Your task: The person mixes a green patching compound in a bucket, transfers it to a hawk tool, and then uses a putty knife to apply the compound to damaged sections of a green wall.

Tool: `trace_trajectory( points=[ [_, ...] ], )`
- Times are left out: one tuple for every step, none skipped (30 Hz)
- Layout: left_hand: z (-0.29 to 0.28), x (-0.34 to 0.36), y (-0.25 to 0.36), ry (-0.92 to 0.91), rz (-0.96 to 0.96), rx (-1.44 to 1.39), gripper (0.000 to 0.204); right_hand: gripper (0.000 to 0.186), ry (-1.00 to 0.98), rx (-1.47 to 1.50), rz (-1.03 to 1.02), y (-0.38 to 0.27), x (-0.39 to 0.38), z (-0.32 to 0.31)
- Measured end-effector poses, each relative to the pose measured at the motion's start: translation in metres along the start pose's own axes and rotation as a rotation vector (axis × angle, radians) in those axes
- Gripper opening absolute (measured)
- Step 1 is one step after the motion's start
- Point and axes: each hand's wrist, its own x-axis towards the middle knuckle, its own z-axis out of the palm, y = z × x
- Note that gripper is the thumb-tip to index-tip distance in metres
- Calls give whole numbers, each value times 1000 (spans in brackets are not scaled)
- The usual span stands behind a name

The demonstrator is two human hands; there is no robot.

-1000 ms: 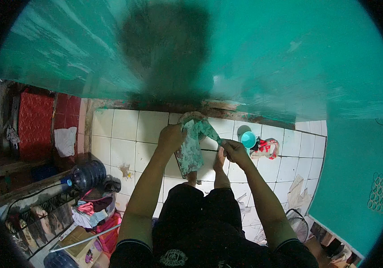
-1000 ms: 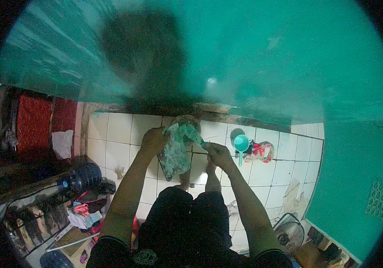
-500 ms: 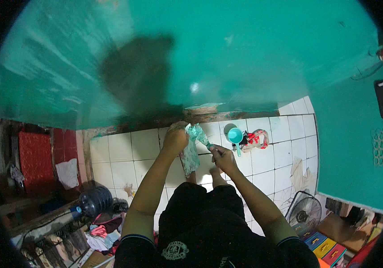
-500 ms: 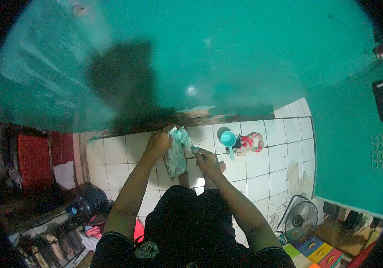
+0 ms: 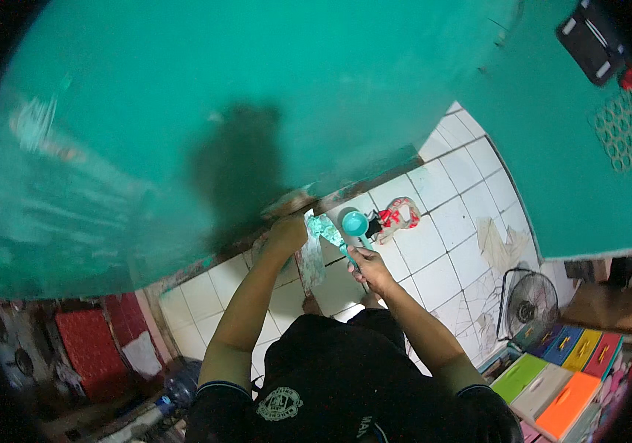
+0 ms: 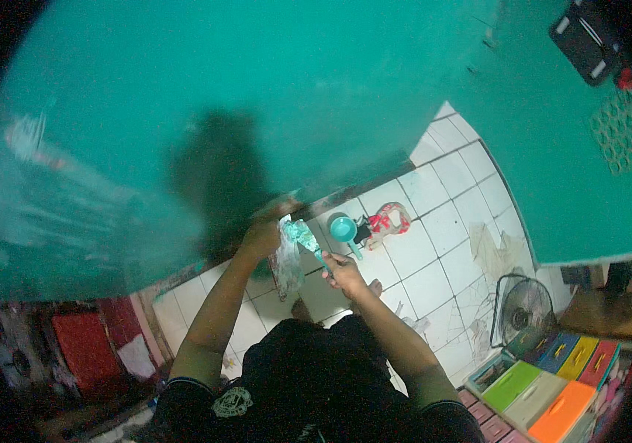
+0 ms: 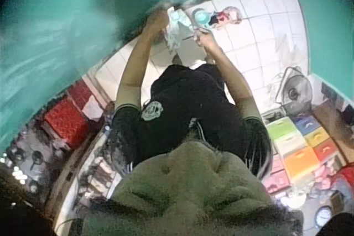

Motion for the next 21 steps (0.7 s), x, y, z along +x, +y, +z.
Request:
trace_trajectory(
  points=[
    [2, 14, 16, 139, 80, -16, 23, 31, 28, 26, 30, -8, 0, -17],
    [3, 28, 34, 127, 110, -7, 23, 30, 41, 14, -14, -16, 0, -33],
    [3, 41, 54, 122, 140, 3, 22, 30, 76, -10, -47, -22, -1, -50],
    [2, 55, 76, 96, 139, 21, 22, 30, 84, -20, -87, -31, -2, -68],
    [-1, 68, 99, 71, 139, 38, 22, 30, 85, 51, -61, -41, -2, -89],
    [-5, 81, 123, 27, 110, 62, 22, 30, 59, 133, -47, -51, -2, -110],
    [-9, 92, 147, 15, 91, 90, 22, 29, 32, 220, -36, -60, -5, -132],
    [-14, 105, 171, -69, 95, 76, 24, 29, 26, 247, -26, -68, -9, -155],
    [-19, 117, 194, -120, 112, 64, 27, 29, 20, 277, -21, -76, -15, -176],
    [-22, 126, 215, -182, 124, 57, 29, 28, 29, 306, 7, -81, -21, -195],
    [-22, 133, 235, -179, 153, 52, 30, 28, 9, 350, -15, -87, -28, -214],
    [-21, 141, 256, -178, 183, 48, 31, 27, 6, 388, -23, -93, -37, -232],
    [-18, 150, 277, -177, 218, 44, 31, 27, 12, 422, -32, -98, -45, -250],
    [-14, 159, 297, -160, 244, 26, 32, 26, 38, 442, -53, -104, -54, -267],
    [-10, 168, 315, -142, 272, 5, 32, 25, 71, 454, -73, -108, -62, -282],
    [-5, 178, 330, -120, 294, -19, 32, 25, 101, 455, -98, -114, -70, -296],
    [1, 185, 348, -69, 345, -74, 30, 25, 142, 484, -106, -116, -81, -312],
    [7, 194, 364, -10, 390, -131, 27, 24, 178, 504, -125, -120, -91, -327],
    [13, 203, 380, 28, 422, -186, 26, 24, 212, 525, -144, -123, -101, -342],
    [18, 210, 396, 39, 475, -280, 26, 26, 235, 540, -181, -126, -111, -356],
    [23, 218, 412, 27, 515, -372, 27, 27, 260, 554, -219, -127, -122, -371]
  ],
)
